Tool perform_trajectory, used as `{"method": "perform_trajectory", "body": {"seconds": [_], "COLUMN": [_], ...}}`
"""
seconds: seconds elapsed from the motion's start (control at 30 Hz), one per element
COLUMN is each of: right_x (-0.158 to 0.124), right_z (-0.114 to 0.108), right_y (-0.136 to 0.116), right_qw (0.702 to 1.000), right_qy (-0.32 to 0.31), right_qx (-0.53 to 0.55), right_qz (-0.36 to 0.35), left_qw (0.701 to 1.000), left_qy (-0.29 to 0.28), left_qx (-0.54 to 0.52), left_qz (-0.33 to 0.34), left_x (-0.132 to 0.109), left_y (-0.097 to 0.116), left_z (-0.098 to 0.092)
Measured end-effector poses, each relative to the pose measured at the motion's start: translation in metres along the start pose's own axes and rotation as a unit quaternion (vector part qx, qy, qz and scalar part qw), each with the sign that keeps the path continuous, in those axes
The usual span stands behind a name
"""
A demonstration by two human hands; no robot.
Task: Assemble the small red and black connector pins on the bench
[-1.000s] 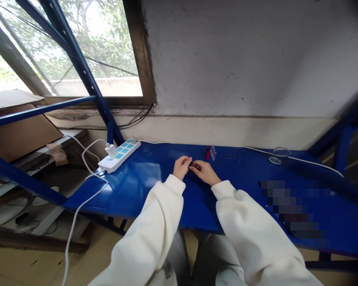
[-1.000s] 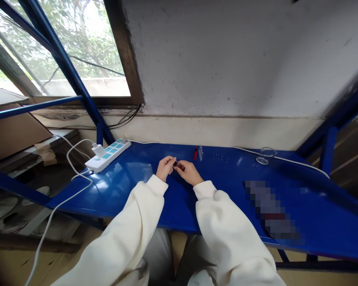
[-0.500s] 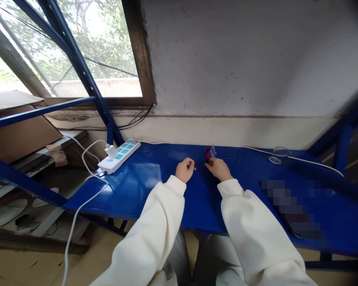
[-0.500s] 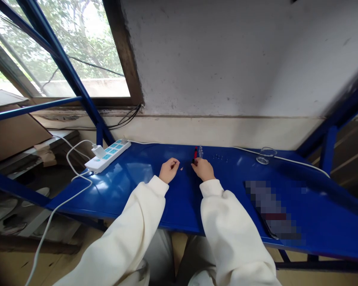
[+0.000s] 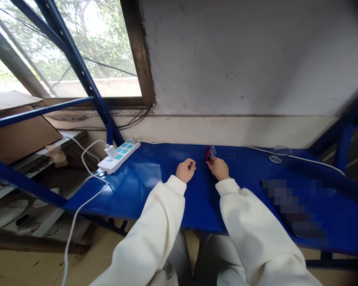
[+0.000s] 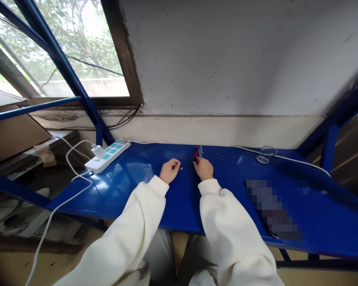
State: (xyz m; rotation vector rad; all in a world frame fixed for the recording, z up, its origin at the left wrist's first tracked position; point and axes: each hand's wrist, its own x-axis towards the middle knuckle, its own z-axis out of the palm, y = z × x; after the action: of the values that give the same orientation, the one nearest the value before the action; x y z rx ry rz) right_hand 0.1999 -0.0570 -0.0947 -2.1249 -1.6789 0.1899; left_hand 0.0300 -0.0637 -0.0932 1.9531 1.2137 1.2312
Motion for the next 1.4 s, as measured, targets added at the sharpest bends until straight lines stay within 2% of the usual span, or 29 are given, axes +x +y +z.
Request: {"method": "perform_trajectory", "body": {"seconds": [0.17, 0.3, 0.57, 0.67, 0.77, 0.93, 1.1, 1.27, 1.4], "right_x": [0.002, 0.005, 0.004, 0.001, -0.001, -0.003, -0.003, -0.003, -0.003], "right_z": [0.002, 0.002, -0.007, -0.010, -0.011, -0.012, -0.013, -0.011, -0.010], "right_y": [0.002, 0.008, 0.014, 0.012, 0.011, 0.011, 0.010, 0.011, 0.011], "right_qw": [1.000, 1.000, 0.998, 0.997, 0.997, 0.997, 0.998, 0.997, 0.998], "right_qy": [0.005, -0.016, -0.011, 0.000, 0.008, 0.000, -0.013, -0.016, -0.006], "right_qx": [0.012, 0.015, 0.009, -0.001, -0.010, -0.012, -0.005, -0.007, -0.009], "right_qz": [-0.002, 0.003, 0.063, 0.075, 0.074, 0.070, 0.069, 0.074, 0.064], "left_qw": [1.000, 1.000, 1.000, 0.998, 0.984, 0.944, 0.916, 0.906, 0.912], "left_qy": [-0.001, -0.001, -0.007, -0.010, -0.026, -0.094, -0.135, -0.126, -0.104], "left_qx": [-0.001, 0.008, 0.015, 0.062, 0.155, 0.276, 0.343, 0.378, 0.369], "left_qz": [0.001, 0.000, 0.010, 0.022, 0.080, 0.153, 0.155, 0.145, 0.146], "left_x": [0.000, 0.001, 0.000, -0.002, -0.005, -0.005, 0.003, 0.016, 0.024], "left_y": [0.000, -0.002, -0.004, 0.000, 0.007, 0.023, 0.030, 0.027, 0.027], "left_z": [0.000, 0.001, 0.001, 0.001, 0.003, 0.014, 0.030, 0.043, 0.048]}}
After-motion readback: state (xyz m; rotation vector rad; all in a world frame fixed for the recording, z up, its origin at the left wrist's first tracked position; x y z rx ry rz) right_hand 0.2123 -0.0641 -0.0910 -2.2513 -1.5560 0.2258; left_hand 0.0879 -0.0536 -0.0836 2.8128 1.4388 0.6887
